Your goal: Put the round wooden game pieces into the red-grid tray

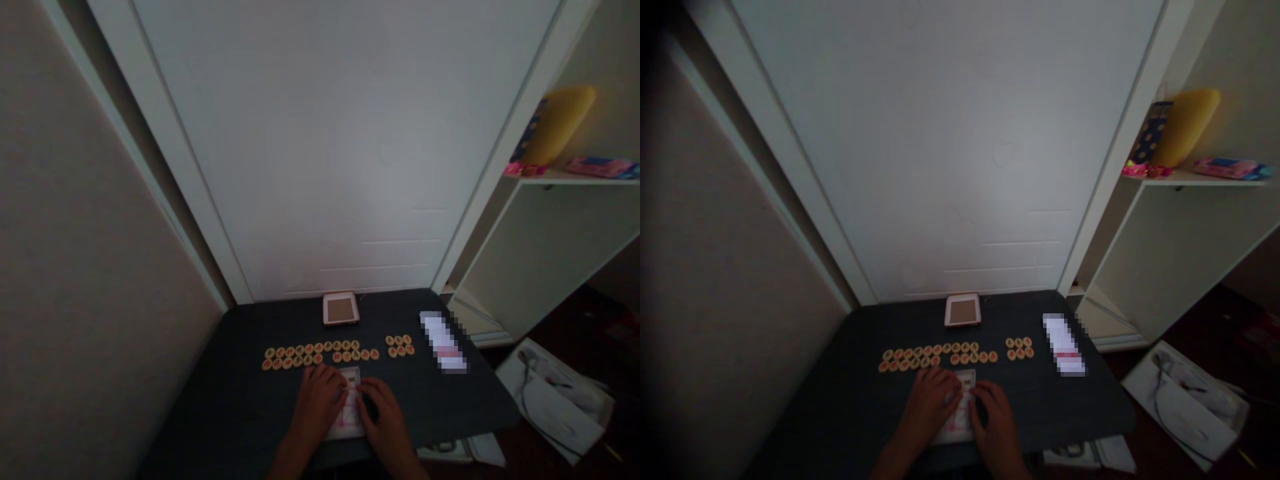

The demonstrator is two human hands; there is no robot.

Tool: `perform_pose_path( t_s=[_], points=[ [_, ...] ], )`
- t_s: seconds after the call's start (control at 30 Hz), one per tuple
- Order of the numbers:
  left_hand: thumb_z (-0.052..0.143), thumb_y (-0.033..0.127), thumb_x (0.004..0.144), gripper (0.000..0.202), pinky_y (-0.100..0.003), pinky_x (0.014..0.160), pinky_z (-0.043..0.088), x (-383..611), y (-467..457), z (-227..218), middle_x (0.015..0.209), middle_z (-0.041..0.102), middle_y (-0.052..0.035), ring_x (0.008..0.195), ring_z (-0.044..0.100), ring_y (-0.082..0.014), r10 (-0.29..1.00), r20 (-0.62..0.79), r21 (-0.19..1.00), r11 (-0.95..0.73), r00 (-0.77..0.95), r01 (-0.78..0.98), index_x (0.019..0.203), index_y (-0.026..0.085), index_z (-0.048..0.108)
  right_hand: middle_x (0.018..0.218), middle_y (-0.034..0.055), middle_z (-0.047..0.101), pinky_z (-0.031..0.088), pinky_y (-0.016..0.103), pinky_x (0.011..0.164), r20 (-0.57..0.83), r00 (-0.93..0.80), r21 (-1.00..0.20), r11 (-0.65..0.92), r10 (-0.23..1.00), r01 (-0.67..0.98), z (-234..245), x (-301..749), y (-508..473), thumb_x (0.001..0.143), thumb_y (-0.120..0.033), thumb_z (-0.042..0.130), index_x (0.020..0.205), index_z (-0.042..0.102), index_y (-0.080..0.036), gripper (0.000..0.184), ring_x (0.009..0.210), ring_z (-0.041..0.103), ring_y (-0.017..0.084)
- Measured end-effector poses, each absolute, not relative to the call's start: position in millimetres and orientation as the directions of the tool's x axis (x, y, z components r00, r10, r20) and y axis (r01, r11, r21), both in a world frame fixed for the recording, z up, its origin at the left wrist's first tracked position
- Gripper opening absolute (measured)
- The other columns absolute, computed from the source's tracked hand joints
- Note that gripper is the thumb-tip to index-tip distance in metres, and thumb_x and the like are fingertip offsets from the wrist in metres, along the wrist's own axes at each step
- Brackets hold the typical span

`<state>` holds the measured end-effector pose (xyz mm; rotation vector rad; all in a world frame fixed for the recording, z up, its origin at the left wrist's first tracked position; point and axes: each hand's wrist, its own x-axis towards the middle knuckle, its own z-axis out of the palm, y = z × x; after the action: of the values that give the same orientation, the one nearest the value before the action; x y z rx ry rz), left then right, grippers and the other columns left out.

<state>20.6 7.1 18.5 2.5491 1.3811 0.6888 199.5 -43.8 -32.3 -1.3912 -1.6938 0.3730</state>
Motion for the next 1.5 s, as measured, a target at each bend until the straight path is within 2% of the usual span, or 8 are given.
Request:
perform_pose_path(
  t_s=[0.33,0.6,0.83,1.03,1.17,1.3,1.4,1.5],
  points=[
    [0.063,0.021,0.087,0.01,-0.041,0.086,0.039,23.5,5.3,24.2,0.094,0.074,-0.0009,0.097,0.061,-0.0259,0.854,0.278,0.353,-0.516,0.439,0.78,0.092,0.027,0.069,0.112,0.0093,0.07,0.057,0.039,0.094,0.435,0.029,-0.714,0.325,0.9,0.62,-34.9,199.5,-43.4,0.095,-0.028,0.057,0.111,0.07,-0.027,0.021,0.105,0.068,0.024],
    [0.064,0.021,0.087,0.01,-0.044,0.094,0.038,18.8,8.7,15.2,0.098,0.072,-0.0006,0.106,0.059,-0.0275,0.842,0.341,0.324,-0.523,0.418,0.788,0.092,0.027,0.069,0.109,0.0091,0.071,0.057,0.037,0.094,0.45,0.044,-0.71,0.328,0.892,0.623,-29.5,198.7,-44.1,0.095,-0.028,0.057,0.109,0.071,-0.026,0.021,0.103,0.068,0.023],
    [0.067,0.018,0.082,0.022,-0.045,0.097,0.039,16.5,12.2,22.0,0.117,0.067,-0.0044,0.114,0.055,-0.0281,0.838,0.344,0.325,-0.53,0.424,0.783,0.102,0.026,0.068,0.11,0.0103,0.072,0.057,0.04,0.094,0.44,0.025,-0.717,0.334,0.897,0.612,-29.7,200.5,-43.0,0.097,-0.033,0.053,0.11,0.072,-0.024,0.025,0.104,0.068,0.024],
    [0.068,0.02,0.081,0.018,-0.042,0.092,0.044,14.9,18.1,20.8,0.098,0.071,-0.0021,0.104,0.058,-0.0263,0.855,0.292,0.396,-0.516,0.429,0.76,0.098,0.026,0.068,0.111,0.011,0.071,0.057,0.041,0.095,0.427,0.031,-0.726,0.322,0.904,0.607,-29.3,200.3,-43.4,0.098,-0.035,0.053,0.11,0.072,-0.024,0.026,0.105,0.068,0.025],
    [0.071,0.024,0.081,0.023,-0.045,0.096,0.044,5.6,17.3,20.8,0.107,0.072,-0.0035,0.109,0.058,-0.028,0.848,0.36,0.436,-0.522,0.39,0.733,0.104,0.027,0.068,0.11,0.0103,0.072,0.057,0.041,0.095,0.421,0.035,-0.73,0.316,0.906,0.606,-28.5,200.4,-43.0,0.097,-0.036,0.054,0.108,0.073,-0.025,0.025,0.104,0.069,0.025],
    [0.072,0.029,0.082,0.022,-0.049,0.095,0.047,-12.2,10.1,17.1,0.115,0.072,-0.0042,0.111,0.06,-0.0307,0.881,0.381,0.475,-0.448,0.282,0.758,0.103,0.027,0.069,0.11,0.0098,0.071,0.058,0.039,0.093,0.42,0.045,-0.74,0.314,0.906,0.595,-28.9,201.6,-43.4,0.098,-0.037,0.054,0.107,0.073,-0.025,0.025,0.103,0.069,0.024],
    [0.069,0.031,0.084,0.023,-0.049,0.099,0.048,-24.1,2.4,4.1,0.115,0.071,-0.0052,0.112,0.062,-0.0289,0.896,0.406,0.565,-0.399,0.177,0.722,0.107,0.026,0.067,0.112,0.0104,0.07,0.057,0.039,0.093,0.45,0.039,-0.723,0.338,0.892,0.603,-28.2,202.7,-43.9,0.098,-0.036,0.053,0.107,0.073,-0.025,0.024,0.105,0.067,0.024],
    [0.063,0.032,0.088,0.024,-0.044,0.092,0.055,-29.7,-4.5,-10.5,0.113,0.071,-0.0072,0.103,0.067,-0.0259,0.918,0.39,0.674,-0.336,0.07,0.657,0.11,0.024,0.066,0.112,0.0097,0.069,0.055,0.042,0.094,0.495,-0.028,-0.66,0.396,0.868,0.639,-21.5,201.6,-43.3,0.098,-0.03,0.053,0.109,0.072,-0.027,0.022,0.107,0.064,0.025]
  ],
)
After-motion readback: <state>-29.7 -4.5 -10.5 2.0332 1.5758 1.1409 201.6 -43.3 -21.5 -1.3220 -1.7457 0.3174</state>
